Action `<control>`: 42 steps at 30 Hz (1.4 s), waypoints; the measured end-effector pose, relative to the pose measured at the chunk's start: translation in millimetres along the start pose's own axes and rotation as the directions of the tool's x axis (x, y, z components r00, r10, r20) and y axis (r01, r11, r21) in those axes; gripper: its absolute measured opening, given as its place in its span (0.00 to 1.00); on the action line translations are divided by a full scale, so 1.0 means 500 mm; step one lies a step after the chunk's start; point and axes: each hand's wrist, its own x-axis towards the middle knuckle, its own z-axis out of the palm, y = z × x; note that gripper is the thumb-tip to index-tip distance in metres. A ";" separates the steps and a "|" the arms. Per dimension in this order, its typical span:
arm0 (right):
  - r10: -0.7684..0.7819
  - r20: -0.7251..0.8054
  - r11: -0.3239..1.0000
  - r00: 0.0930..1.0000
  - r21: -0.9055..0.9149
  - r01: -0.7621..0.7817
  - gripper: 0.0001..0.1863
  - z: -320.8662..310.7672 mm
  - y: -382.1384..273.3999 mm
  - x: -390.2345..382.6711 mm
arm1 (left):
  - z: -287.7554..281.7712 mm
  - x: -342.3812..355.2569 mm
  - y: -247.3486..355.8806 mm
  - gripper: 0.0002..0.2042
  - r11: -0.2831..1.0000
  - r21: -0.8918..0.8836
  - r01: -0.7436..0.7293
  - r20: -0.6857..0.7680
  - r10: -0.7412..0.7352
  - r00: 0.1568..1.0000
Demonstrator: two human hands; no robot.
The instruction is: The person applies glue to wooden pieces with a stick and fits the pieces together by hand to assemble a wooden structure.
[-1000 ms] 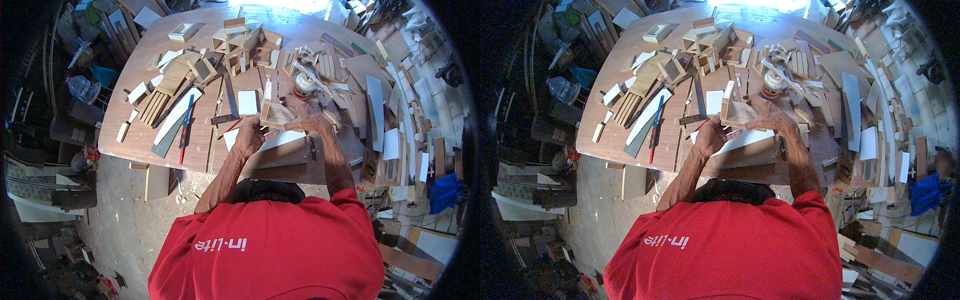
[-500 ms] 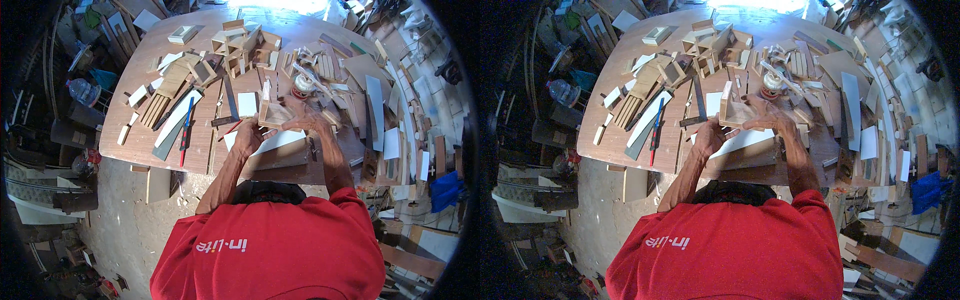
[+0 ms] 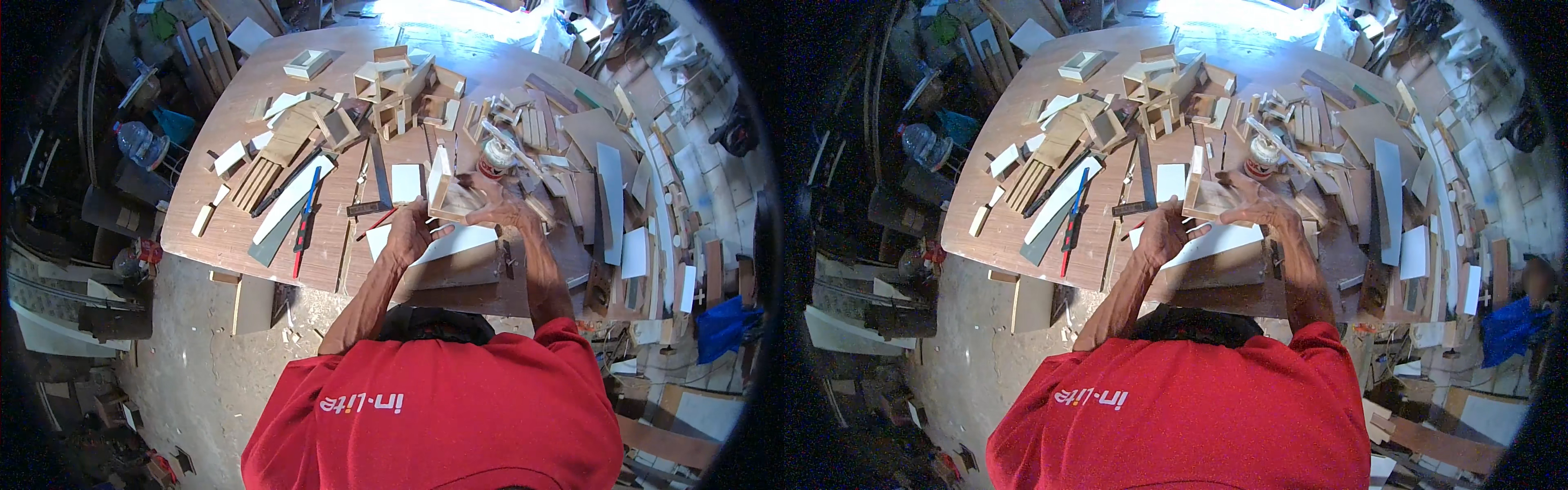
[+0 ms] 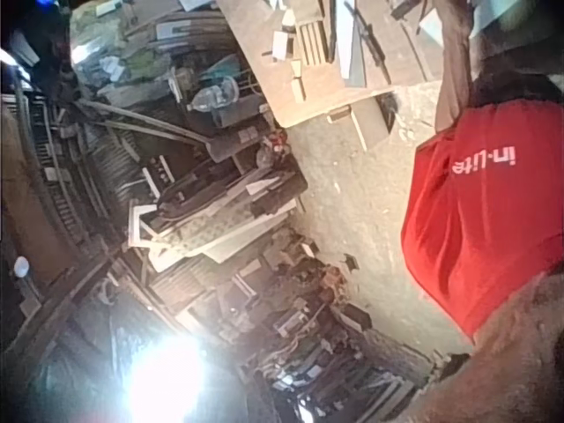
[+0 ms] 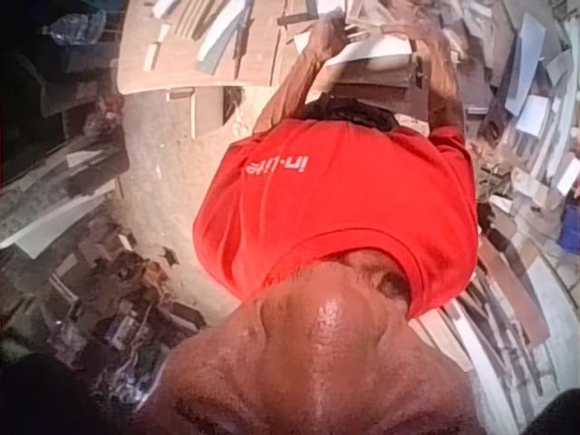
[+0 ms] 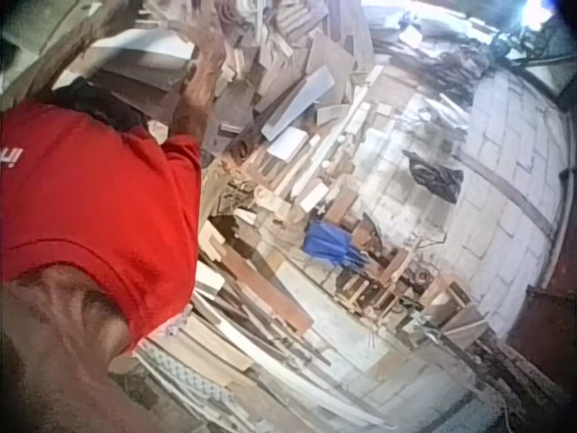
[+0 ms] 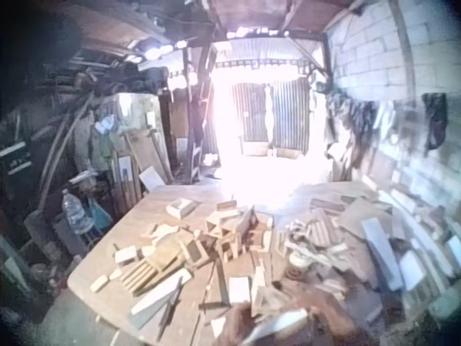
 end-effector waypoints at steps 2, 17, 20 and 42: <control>-0.016 0.025 0.998 1.000 0.063 0.015 0.48 0.004 0.011 0.003 | -0.004 0.000 -0.002 0.19 1.000 -0.026 0.000 -0.009 0.000 1.000; 0.003 0.112 0.994 0.994 0.111 -0.015 0.48 -0.007 0.005 0.006 | -0.011 -0.006 -0.001 0.20 1.000 0.015 -0.003 -0.028 0.004 1.000; 0.000 0.027 0.991 1.000 0.131 -0.004 0.49 -0.010 -0.017 -0.030 | -0.010 0.010 -0.007 0.21 0.994 0.103 0.020 -0.034 -0.017 0.999; -0.086 -0.185 0.985 0.979 -0.160 0.056 0.59 0.143 -0.005 -0.018 | -0.176 -0.024 0.008 0.20 0.933 0.323 -0.157 -0.396 0.284 0.873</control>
